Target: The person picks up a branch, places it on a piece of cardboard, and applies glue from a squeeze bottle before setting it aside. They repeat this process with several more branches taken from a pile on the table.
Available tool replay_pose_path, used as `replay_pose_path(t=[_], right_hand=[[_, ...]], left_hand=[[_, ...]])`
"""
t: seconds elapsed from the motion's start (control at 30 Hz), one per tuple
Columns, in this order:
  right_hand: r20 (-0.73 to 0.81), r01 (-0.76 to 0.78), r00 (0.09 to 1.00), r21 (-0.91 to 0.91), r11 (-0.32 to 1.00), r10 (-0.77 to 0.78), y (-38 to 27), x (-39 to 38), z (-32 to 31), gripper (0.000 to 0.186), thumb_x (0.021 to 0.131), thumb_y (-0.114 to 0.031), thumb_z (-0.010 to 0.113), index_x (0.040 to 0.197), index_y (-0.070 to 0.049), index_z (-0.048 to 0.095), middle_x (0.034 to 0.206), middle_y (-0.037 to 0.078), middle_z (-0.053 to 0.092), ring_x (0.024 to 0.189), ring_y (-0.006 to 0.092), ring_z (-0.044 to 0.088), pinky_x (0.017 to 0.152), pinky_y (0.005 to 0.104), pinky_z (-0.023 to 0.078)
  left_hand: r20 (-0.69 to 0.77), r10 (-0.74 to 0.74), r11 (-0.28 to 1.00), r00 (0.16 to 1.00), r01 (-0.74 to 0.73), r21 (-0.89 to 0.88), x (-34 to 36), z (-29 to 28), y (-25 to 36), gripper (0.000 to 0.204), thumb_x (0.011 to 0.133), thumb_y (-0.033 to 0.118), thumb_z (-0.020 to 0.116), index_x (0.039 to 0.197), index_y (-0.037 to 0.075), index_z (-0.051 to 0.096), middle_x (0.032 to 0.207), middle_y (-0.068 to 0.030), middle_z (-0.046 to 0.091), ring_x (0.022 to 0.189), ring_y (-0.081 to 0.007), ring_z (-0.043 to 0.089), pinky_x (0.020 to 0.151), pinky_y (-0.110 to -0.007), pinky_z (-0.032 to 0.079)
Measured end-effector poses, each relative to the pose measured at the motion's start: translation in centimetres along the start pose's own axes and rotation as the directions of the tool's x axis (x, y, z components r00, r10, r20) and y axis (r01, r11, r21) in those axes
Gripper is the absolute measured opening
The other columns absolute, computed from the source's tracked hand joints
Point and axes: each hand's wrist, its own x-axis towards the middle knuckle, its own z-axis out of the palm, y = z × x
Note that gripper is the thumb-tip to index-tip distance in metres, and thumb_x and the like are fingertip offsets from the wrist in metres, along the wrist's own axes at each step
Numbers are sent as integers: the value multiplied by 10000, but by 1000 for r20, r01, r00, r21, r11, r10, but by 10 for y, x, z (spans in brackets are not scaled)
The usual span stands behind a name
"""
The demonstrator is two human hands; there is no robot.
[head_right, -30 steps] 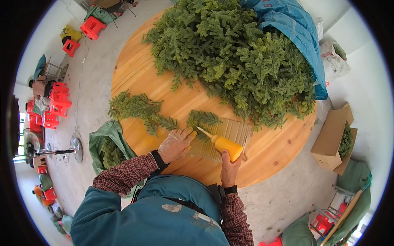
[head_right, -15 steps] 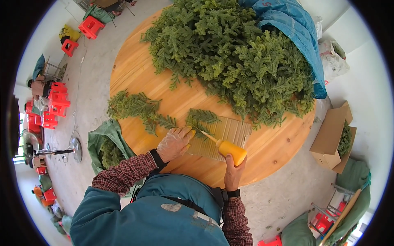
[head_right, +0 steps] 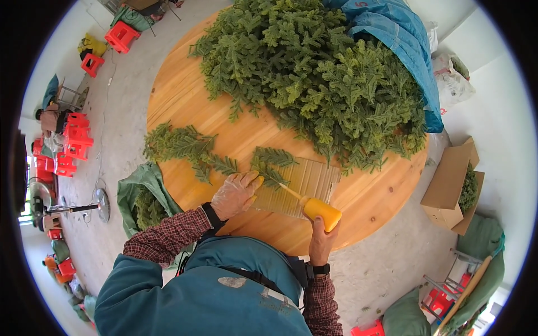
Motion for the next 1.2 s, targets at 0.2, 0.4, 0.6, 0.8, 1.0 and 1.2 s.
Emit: replay_pose_path(t=[0.2, 0.4, 0.6, 0.8, 1.0, 1.2], right_hand=[[1, 16, 1000, 40, 999, -16, 1, 0, -9, 404, 984, -144, 566, 1312, 14, 391, 1218, 153, 515, 1126, 290, 584, 1009, 443, 505], [-43, 34, 999, 47, 998, -32, 2, 0, -17, 391, 990, -151, 555, 1310, 8, 397, 1245, 160, 515, 1136, 295, 577, 999, 469, 512], [-45, 38, 998, 67, 997, -35, 4, -1, -24, 383, 991, -145, 546, 1311, 4, 399, 1250, 157, 518, 1146, 292, 570, 992, 477, 518], [-21, 34, 999, 80, 996, -32, -2, -3, -18, 365, 991, -136, 544, 1296, 12, 410, 1241, 156, 524, 1138, 289, 574, 983, 475, 525], [13, 10, 1000, 81, 997, -11, 10, 5, -3, 353, 990, -133, 547, 1281, 18, 417, 1227, 151, 527, 1123, 282, 579, 976, 468, 530], [0, 34, 999, 61, 998, -34, 12, 10, 1, 393, 989, -215, 589, 1287, 0, 450, 1228, 156, 585, 1095, 283, 636, 982, 433, 540]], left_hand=[[-33, 5, 1000, 999, -6, -22, -1, -2, -1, 585, 845, 223, 625, 1381, 42, 476, 1360, -163, 468, 1193, -313, 496, 982, -433, 390], [-46, 14, 1000, 999, -14, -11, 0, -2, 0, 581, 837, 217, 631, 1371, 41, 483, 1345, -160, 476, 1157, -305, 512, 969, -429, 398], [-55, 15, 1000, 998, -16, -16, -1, -2, -1, 583, 834, 219, 636, 1368, 37, 485, 1341, -160, 477, 1168, -305, 509, 968, -429, 400], [-73, 13, 1000, 997, -15, -23, -2, 0, -1, 585, 832, 223, 639, 1365, 37, 487, 1339, -160, 477, 1184, -306, 503, 970, -428, 400], [-61, 5, 1000, 998, -6, -21, -1, 1, 0, 587, 833, 224, 644, 1367, 40, 484, 1338, -158, 478, 1189, -307, 501, 976, -428, 400], [-51, 0, 1000, 999, -1, -16, -2, 0, 0, 587, 838, 222, 644, 1372, 44, 480, 1342, -158, 475, 1198, -310, 498, 978, -426, 402]])
